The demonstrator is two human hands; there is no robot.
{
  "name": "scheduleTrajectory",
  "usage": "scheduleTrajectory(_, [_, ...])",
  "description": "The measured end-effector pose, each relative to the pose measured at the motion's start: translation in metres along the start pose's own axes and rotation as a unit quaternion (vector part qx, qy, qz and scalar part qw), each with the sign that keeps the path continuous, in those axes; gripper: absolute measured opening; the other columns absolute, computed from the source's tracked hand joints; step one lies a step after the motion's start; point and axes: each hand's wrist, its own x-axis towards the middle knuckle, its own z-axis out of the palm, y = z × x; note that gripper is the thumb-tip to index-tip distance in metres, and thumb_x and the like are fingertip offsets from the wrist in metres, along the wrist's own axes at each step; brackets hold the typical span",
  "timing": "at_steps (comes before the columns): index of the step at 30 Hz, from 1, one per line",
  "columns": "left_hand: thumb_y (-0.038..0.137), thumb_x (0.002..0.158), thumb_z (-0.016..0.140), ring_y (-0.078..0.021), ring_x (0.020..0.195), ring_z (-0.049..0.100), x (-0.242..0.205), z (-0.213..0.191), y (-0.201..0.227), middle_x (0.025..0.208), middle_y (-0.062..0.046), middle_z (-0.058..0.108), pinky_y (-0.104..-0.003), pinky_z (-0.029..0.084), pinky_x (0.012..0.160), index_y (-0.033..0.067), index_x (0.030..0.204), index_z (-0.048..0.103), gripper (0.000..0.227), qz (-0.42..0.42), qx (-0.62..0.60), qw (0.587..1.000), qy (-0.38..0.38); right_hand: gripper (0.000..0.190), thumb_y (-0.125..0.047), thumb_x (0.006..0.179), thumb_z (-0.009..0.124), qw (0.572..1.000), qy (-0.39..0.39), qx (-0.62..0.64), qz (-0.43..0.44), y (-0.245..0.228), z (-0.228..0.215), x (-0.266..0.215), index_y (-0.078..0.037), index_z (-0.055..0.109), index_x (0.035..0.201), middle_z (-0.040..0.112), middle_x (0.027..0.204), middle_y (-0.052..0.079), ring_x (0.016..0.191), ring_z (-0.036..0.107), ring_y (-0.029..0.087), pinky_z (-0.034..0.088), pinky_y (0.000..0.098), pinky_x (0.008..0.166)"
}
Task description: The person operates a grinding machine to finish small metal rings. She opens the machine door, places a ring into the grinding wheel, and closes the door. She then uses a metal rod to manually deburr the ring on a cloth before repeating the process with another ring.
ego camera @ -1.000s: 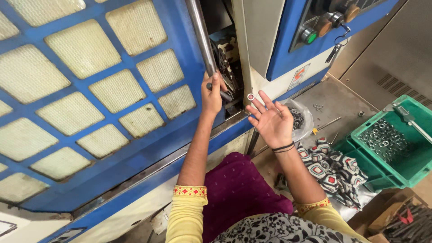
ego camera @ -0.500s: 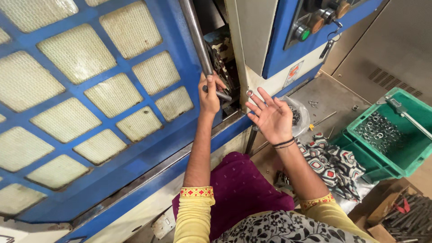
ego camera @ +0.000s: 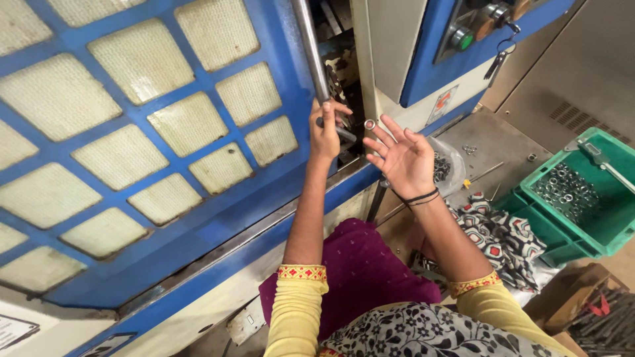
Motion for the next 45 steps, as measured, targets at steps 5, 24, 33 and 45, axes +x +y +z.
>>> scheduleTrajectory(5, [0.051, 0.111, 0.026, -0.0154, 0.069, 0.060, -0.004, 0.002, 0.004, 0.083, -0.008, 0.064, -0.031, 0.049, 0.068, 0.0032, 0.089, 0.074, 0.071, 0.000, 0.049, 0.999, -0.002, 0.075, -0.039, 0.095, 0.055, 1.000, -0.019, -0.022, 0.001, 0.002, 0.009, 0.006, -0.004, 0.039, 0.159, 0.056, 0.148, 0.018, 0.123, 0.063, 0.032, 0.055, 0.0428, 0.099])
scheduleTrajectory(24, [0.052, 0.109, 0.028, -0.0167, 0.071, 0.061, -0.008, 0.007, -0.006, 0.083, -0.008, 0.065, -0.032, 0.050, 0.071, 0.0040, 0.080, 0.071, 0.071, -0.041, 0.056, 0.997, 0.023, 0.071, -0.040, 0.094, 0.055, 0.998, 0.025, -0.050, 0.001, 0.001, -0.005, 0.025, -0.005, 0.044, 0.155, 0.060, 0.140, 0.015, 0.118, 0.066, 0.030, 0.055, 0.0417, 0.096])
scheduleTrajectory(33, [0.052, 0.111, 0.028, -0.0171, 0.072, 0.058, -0.040, -0.076, 0.026, 0.074, -0.005, 0.064, -0.033, 0.047, 0.085, 0.0044, 0.079, 0.071, 0.072, -0.028, 0.097, 0.993, 0.068, 0.068, -0.039, 0.095, 0.054, 0.998, -0.020, -0.054, 0.022, 0.000, 0.012, 0.010, -0.005, 0.044, 0.154, 0.059, 0.145, 0.016, 0.122, 0.064, 0.031, 0.054, 0.0420, 0.098])
scheduleTrajectory(45, [0.045, 0.111, 0.038, -0.0199, 0.069, 0.053, -0.111, -0.233, 0.139, 0.090, -0.012, 0.055, -0.037, 0.041, 0.066, 0.0022, 0.093, 0.075, 0.060, -0.010, 0.340, 0.899, 0.274, 0.060, -0.039, 0.099, 0.052, 0.976, -0.133, -0.022, 0.171, 0.103, 0.043, 0.039, -0.006, 0.051, 0.149, 0.059, 0.146, 0.016, 0.130, 0.059, 0.032, 0.051, 0.0453, 0.105])
